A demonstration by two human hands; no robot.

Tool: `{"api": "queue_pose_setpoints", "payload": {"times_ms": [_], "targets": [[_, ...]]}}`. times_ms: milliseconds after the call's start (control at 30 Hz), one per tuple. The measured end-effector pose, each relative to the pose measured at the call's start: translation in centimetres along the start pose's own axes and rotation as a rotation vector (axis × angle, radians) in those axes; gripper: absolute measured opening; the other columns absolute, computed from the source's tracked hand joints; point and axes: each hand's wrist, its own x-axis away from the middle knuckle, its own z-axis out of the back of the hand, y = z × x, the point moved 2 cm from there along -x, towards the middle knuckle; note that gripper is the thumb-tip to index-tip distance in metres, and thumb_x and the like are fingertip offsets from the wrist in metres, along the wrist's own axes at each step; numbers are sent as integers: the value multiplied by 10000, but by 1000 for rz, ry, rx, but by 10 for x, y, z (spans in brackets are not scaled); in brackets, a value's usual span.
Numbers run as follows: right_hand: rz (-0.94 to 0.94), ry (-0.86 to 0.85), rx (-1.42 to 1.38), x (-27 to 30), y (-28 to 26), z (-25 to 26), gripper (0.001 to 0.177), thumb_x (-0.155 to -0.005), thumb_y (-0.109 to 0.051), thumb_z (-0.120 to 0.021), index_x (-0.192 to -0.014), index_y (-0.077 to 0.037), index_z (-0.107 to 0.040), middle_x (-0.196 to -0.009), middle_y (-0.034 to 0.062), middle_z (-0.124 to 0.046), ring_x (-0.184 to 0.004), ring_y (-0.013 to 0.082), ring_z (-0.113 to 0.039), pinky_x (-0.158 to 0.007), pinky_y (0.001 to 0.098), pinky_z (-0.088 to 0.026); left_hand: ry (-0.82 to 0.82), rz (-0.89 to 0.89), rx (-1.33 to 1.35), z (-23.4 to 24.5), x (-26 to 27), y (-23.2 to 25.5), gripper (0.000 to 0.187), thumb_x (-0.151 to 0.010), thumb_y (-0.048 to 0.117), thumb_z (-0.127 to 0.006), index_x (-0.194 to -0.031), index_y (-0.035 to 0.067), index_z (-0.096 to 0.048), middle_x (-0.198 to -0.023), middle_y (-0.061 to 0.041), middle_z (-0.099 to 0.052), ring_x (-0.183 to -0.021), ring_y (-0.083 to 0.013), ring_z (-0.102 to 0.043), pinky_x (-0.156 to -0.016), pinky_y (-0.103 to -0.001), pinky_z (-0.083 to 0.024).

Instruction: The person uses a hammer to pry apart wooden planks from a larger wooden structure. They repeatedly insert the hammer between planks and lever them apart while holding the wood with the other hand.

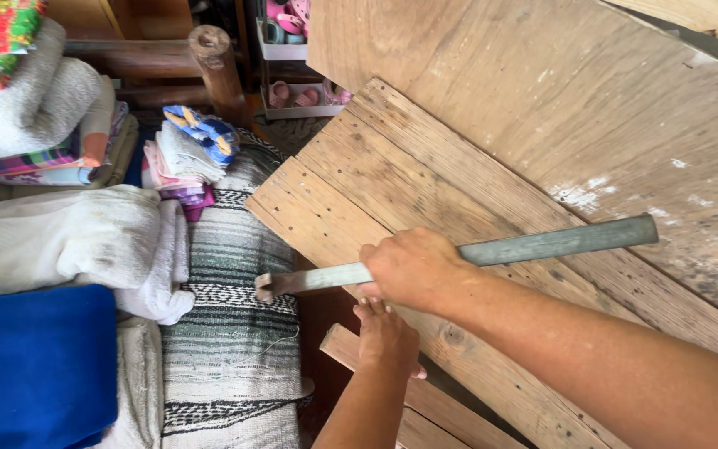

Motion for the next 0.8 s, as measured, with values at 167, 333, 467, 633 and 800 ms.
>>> {"api": "queue_pose_setpoints", "payload": {"times_ms": [167,333,467,633,800], "targets": [[5,88,74,-1,7,5,438,-880,-485,-711,-995,-65,-668,-878,140,-736,-880,318,-722,-772,449,-566,-3,-1,-16,4,2,-2,923,-802,632,-819,-1474,62,-544,-1638,-278,-277,-1509,-531,-191,-1166,-674,-215],[-5,70,38,-4,9,-12,440,-917,-482,-686,-1008,-53,-654,-854,143,-734,-851,313,-727,-760,440,-571,-20,-4,-35,3,2,2,888,-804,643,-808,-1444,67,-589,-1627,-271,-320,-1513,-538,-202,-1162,-668,-234],[19,97,58,-8,5,-7,415,-888,-460,-710,-994,-61,-668,-869,138,-734,-864,309,-726,-766,433,-571,-19,9,-19,4,2,-1,844,-780,626,-819,-1415,106,-625,-1628,-234,-342,-1530,-504,-201,-1169,-659,-237],[-123,89,-115,27,15,-7,396,-888,-506,-686,-998,-126,-687,-857,125,-730,-836,322,-711,-748,479,-549,1,10,-16,-3,-2,5,893,-766,645,-840,-1431,99,-601,-1622,-231,-334,-1510,-514,-204,-1148,-676,-231],[-626,-222,-454,65,51,-29,446,-943,-564,-619,-1010,-126,-666,-784,99,-727,-755,281,-777,-747,432,-596,-3,16,-21,1,-4,1,822,-734,638,-844,-1362,134,-684,-1588,-232,-418,-1526,-501,-218,-1153,-698,-238]]}}
